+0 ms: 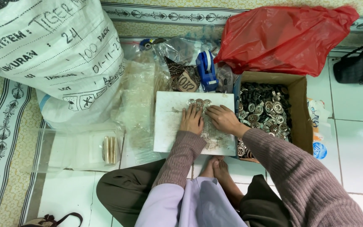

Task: The person sits on the floor and repeatedly picks up small metal parts from a cardboard box, places them on a white board, and then transfers them into a clear plastic bag. The person handles the parts one at a time and arranges them on the board before bagging them.

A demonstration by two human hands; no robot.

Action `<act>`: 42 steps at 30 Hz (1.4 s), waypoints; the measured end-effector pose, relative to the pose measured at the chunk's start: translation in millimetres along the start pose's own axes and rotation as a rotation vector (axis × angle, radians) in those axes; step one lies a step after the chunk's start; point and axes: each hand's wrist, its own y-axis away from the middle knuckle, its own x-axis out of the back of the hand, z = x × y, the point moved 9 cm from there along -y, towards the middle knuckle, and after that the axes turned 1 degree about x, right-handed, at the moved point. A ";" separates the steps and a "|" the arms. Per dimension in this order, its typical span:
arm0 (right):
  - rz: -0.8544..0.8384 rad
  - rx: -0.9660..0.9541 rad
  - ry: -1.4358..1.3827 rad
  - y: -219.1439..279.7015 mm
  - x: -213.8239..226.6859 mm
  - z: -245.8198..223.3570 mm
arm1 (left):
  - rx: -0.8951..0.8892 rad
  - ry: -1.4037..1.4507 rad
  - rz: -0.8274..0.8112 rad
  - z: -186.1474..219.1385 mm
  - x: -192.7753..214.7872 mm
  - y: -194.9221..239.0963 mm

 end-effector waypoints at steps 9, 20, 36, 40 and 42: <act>-0.262 -0.179 -0.106 -5.7 -13.9 16.2 | 0.017 0.006 0.052 -3.4 -2.8 2.3; -0.301 -0.191 -0.117 0.4 -20.8 14.5 | 0.009 0.025 0.066 -3.2 0.4 1.5; 0.026 -0.687 -0.462 56.5 42.1 103.8 | 0.323 0.679 0.406 -19.4 24.4 0.6; 0.045 -0.852 -0.564 95.2 42.3 122.3 | 0.157 0.700 0.360 62.9 -7.3 -27.9; -0.016 -0.957 -0.634 126.0 17.5 135.7 | 0.033 0.721 0.237 122.5 -24.0 -41.3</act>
